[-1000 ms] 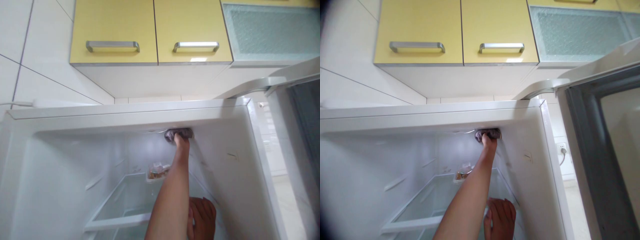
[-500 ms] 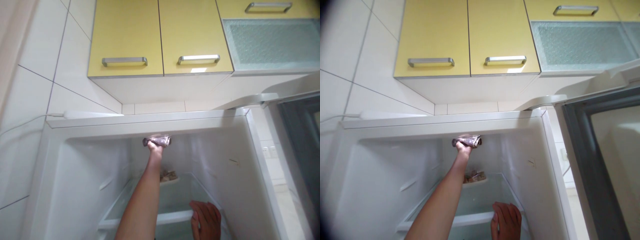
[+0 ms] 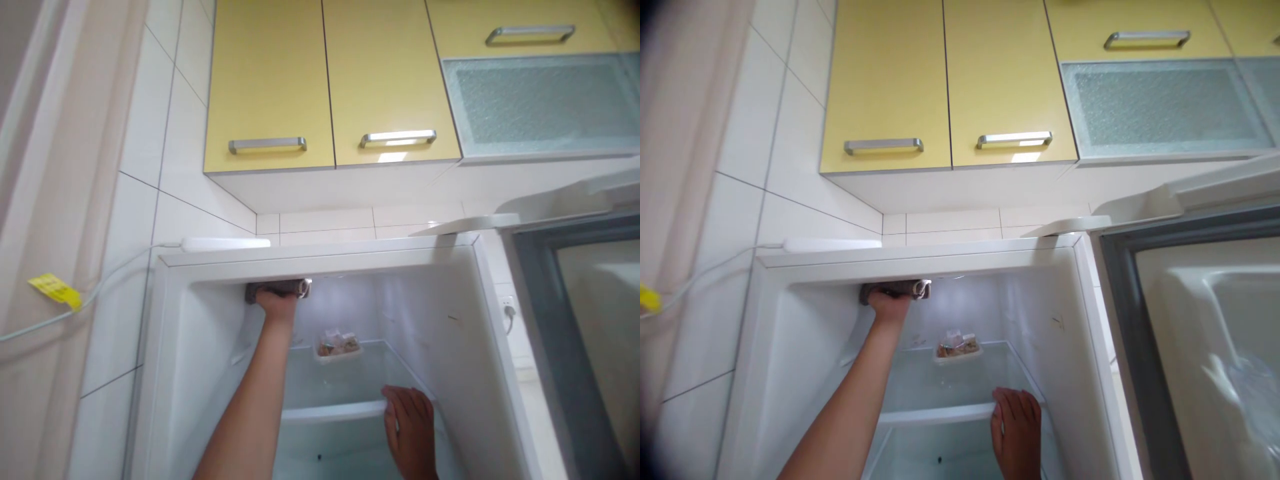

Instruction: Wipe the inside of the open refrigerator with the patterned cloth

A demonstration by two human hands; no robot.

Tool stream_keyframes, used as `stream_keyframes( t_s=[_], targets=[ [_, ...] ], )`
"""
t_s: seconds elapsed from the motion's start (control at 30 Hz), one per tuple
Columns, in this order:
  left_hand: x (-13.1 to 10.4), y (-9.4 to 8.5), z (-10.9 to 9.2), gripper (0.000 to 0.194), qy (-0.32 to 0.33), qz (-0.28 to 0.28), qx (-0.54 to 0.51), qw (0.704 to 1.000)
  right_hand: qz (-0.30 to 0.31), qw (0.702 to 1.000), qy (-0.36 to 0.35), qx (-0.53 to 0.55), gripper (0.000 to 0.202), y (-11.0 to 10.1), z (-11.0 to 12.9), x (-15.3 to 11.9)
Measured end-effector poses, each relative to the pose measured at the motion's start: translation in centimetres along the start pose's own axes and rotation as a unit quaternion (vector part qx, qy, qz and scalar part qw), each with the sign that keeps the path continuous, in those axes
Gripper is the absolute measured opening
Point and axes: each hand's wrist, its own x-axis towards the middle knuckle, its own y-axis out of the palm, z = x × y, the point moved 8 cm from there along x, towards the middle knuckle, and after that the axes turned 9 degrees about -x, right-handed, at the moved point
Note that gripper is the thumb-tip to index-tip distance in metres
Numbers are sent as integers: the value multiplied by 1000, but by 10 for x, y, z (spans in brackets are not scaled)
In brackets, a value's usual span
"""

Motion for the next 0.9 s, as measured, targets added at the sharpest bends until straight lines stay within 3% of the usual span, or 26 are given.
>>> stream_keyframes(
  t_s=[0.1, 0.27, 0.37, 0.43, 0.57, 0.8, 0.9],
  targets=[
    [-42, 21, -32, 41, 26, -40, 10, 999, 24, 1000, 16, 10, 22, -2, 2, 2],
    [-116, 64, -79, 34, 77, -34, 33, 996, 50, 998, 33, 26, 20, -5, 2, 5],
    [-141, 75, -87, 24, 93, -36, 50, 994, 59, 997, 44, 31, 20, -7, 2, 8],
    [-147, 78, -81, 15, 96, -27, 63, 993, 62, 996, 56, 31, 21, -8, 2, 10],
    [-157, 78, -35, 3, 56, -28, 81, 995, 59, 996, 65, 31, 22, -10, 3, 12],
    [-224, 85, 118, 9, -157, -65, 18, 985, 50, 996, 73, 31, 22, -13, 1, 11],
    [-241, 82, 170, 11, -217, -64, 23, 974, 33, 995, 77, 51, 21, -14, -1, 10]
  ],
)
